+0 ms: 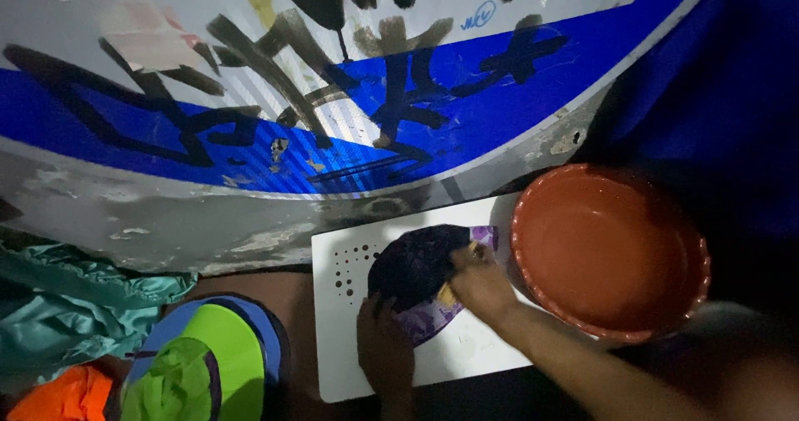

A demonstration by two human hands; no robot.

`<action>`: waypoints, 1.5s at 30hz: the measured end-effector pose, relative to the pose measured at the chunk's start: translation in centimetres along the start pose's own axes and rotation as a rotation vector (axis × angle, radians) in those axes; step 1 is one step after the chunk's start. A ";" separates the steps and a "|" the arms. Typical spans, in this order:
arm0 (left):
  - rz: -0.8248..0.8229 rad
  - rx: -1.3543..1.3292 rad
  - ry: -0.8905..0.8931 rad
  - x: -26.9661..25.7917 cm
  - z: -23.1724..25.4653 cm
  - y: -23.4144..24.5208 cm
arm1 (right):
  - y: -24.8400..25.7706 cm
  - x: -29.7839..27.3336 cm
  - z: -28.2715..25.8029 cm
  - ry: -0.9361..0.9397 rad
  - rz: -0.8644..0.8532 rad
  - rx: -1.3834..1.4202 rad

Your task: The person cleans hats by hand using a small brush and water from a brown bowl, scrubbing the surface of each hat one by one on a white surface.

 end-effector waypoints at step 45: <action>-0.015 -0.029 0.075 -0.2 -0.3 0.0 | -0.2 0.8 3.1 -0.193 -0.110 -0.003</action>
Point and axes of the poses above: each hand's wrist, its own x-axis towards the middle knuckle, its own y-axis out of the back of the hand, z = x × y, the point moved 8 cm from there along x, towards the middle knuckle, and after that the axes turned 15 degrees about -y, right-handed, at the moved point
